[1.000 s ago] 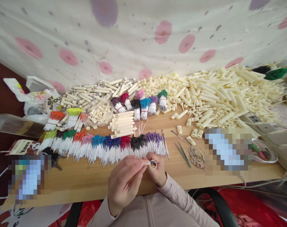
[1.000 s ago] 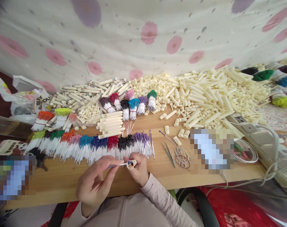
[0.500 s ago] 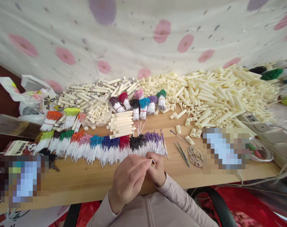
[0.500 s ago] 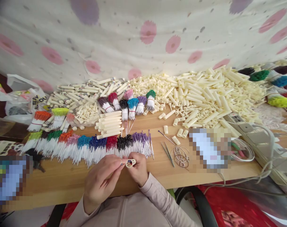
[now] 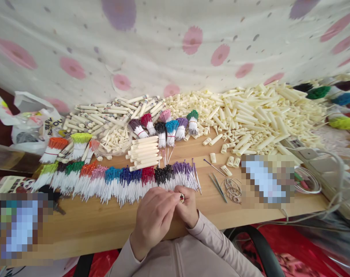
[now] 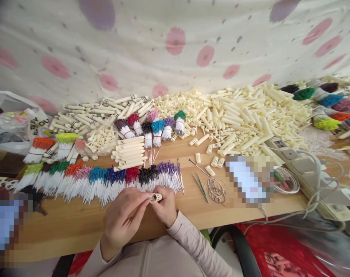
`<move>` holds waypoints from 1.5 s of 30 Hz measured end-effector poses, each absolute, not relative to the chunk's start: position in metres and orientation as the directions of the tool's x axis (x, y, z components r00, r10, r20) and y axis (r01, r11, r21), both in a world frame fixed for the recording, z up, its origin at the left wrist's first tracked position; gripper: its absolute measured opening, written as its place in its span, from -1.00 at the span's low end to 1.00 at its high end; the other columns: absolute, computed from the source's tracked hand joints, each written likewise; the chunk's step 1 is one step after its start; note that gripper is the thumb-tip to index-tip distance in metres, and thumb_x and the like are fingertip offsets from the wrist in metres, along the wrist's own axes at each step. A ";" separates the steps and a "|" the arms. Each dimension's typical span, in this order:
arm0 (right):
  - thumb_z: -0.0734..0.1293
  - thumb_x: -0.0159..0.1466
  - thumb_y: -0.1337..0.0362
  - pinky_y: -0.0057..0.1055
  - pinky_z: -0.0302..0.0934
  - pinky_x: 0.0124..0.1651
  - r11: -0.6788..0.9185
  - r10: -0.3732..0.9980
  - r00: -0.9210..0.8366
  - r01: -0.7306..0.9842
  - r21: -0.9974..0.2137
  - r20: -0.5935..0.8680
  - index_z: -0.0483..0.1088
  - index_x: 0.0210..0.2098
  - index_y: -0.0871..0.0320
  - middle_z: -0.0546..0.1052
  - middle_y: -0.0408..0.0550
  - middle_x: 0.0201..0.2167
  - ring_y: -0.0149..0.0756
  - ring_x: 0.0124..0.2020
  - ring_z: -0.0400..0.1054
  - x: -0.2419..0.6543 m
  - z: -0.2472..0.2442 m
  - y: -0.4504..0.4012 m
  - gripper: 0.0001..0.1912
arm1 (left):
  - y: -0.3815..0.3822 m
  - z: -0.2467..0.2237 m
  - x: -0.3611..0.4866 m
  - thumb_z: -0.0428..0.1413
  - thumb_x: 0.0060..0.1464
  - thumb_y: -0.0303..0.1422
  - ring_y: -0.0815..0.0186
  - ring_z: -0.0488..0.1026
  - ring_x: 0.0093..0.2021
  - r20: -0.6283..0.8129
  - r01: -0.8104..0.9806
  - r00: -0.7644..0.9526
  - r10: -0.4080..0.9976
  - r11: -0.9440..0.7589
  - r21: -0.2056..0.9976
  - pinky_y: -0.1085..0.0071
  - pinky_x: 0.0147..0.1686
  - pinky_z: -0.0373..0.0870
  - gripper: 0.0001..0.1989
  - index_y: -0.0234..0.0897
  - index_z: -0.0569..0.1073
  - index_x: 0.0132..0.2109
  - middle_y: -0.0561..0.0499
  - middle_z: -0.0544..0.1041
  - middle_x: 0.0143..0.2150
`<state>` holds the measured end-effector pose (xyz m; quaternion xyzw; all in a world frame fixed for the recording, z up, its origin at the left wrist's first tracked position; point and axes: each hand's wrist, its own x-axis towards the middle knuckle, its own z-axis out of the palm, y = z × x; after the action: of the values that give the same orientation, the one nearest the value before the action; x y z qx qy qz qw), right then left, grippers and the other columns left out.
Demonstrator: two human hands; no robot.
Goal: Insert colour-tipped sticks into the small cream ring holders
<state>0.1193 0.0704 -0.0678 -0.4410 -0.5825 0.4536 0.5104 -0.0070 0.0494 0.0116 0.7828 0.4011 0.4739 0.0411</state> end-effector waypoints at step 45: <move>0.28 0.37 0.28 -0.48 -0.05 -0.59 0.399 0.917 -0.147 0.293 -0.869 0.371 0.04 -0.58 0.04 0.12 -0.31 -0.68 -0.45 -0.67 0.05 0.121 -0.076 0.069 -0.57 | 0.045 -0.079 -0.146 0.06 0.22 -0.21 0.13 0.51 -0.37 0.387 0.839 -0.518 0.762 0.366 0.402 0.29 -0.34 0.33 -0.72 -0.27 0.59 -0.26 -0.09 0.61 -0.37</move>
<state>0.1213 0.0691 -0.0757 -0.4420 -0.6844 0.3243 0.4807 -0.1458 0.0446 -0.0794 0.4860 0.8237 0.2840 -0.0676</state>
